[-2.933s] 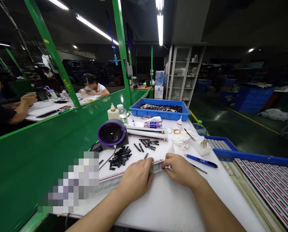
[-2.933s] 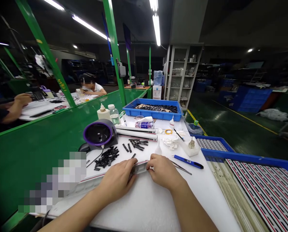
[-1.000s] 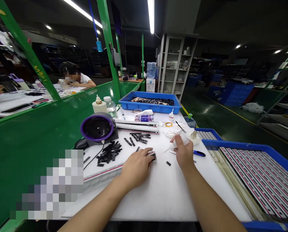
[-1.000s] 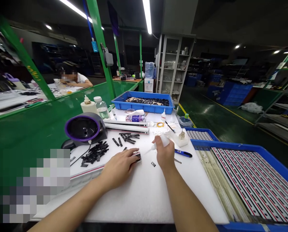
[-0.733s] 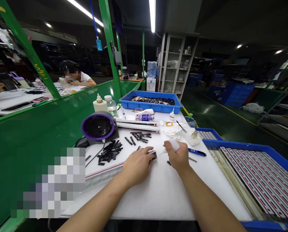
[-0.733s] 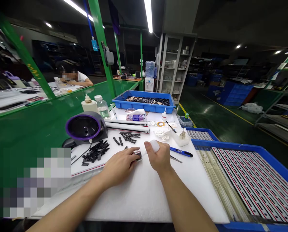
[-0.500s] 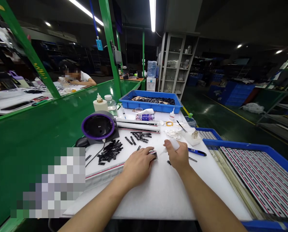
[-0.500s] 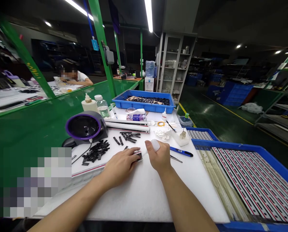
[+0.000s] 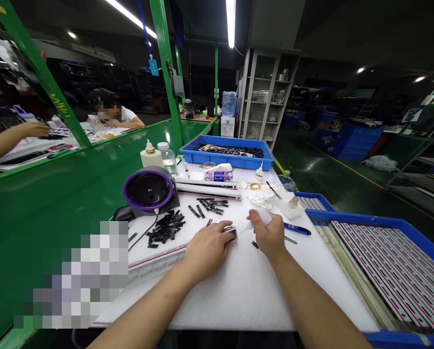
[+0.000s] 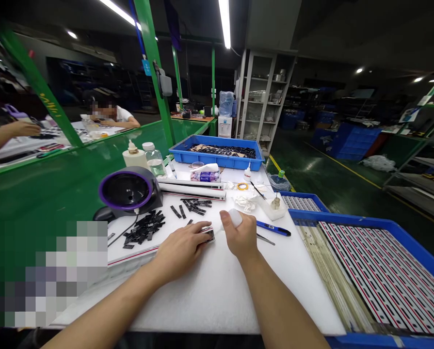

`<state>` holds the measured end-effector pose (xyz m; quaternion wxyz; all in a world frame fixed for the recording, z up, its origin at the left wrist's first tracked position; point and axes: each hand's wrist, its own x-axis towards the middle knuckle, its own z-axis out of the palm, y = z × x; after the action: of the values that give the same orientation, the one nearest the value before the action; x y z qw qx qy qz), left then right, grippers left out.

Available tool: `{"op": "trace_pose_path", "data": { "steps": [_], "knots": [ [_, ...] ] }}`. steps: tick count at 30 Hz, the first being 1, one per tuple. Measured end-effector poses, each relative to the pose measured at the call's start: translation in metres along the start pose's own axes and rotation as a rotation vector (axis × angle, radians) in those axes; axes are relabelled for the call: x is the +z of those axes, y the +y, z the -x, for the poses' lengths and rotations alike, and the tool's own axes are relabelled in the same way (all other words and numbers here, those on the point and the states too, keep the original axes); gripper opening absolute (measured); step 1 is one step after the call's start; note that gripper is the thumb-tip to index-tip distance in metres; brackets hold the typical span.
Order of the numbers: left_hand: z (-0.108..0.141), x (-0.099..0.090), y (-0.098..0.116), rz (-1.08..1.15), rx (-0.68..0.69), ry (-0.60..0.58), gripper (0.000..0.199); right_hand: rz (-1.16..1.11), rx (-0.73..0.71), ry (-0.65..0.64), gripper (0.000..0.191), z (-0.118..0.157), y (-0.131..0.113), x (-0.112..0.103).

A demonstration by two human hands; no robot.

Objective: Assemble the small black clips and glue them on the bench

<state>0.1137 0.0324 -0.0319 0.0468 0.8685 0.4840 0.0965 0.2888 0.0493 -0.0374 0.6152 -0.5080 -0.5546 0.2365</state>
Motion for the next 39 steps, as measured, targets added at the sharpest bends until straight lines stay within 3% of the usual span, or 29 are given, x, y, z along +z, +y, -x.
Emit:
{"op": "trace_pose_path", "data": {
  "steps": [4, 8, 13, 16, 21, 24, 28, 34, 37, 39],
  "knots": [
    [-0.002, -0.002, -0.003, 0.031, -0.023, -0.022, 0.034, -0.481, 0.242, 0.195, 0.047, -0.019, 0.003, -0.012],
    [-0.005, -0.006, -0.007, 0.082, -0.038, -0.073, 0.034, -0.95, 0.468, 0.062, 0.035, -0.043, 0.004, -0.034],
    [-0.01, -0.012, -0.012, 0.116, -0.016, -0.136, 0.039, -1.102, 0.588, -0.015, 0.016, -0.047, 0.008, -0.038],
    [-0.012, -0.016, -0.015, 0.142, -0.008, -0.161, 0.039, -0.965, 0.551, -0.039, 0.019, -0.044, 0.016, -0.026],
    [-0.014, -0.016, -0.018, 0.162, -0.006, -0.166, 0.04, -0.222, 0.197, -0.147, 0.029, -0.044, 0.031, -0.007],
    [-0.014, -0.013, -0.018, 0.154, -0.001, -0.147, 0.039, -0.014, 0.095, -0.2, 0.021, -0.043, 0.032, 0.001],
    [-0.01, -0.01, -0.014, 0.13, 0.008, -0.12, 0.039, 0.44, -0.101, -0.335, 0.011, -0.038, 0.033, 0.012],
    [-0.002, -0.007, -0.008, 0.029, 0.043, -0.035, 0.038, 0.534, -0.111, -0.403, 0.032, -0.03, 0.038, 0.022],
    [0.0, -0.003, -0.006, 0.011, 0.045, 0.007, 0.036, 0.549, -0.137, -0.364, 0.054, -0.033, 0.018, 0.008],
    [0.001, 0.001, -0.004, -0.002, 0.046, 0.04, 0.034, 0.505, -0.226, -0.292, 0.056, -0.043, -0.002, -0.012]
  ]
}}
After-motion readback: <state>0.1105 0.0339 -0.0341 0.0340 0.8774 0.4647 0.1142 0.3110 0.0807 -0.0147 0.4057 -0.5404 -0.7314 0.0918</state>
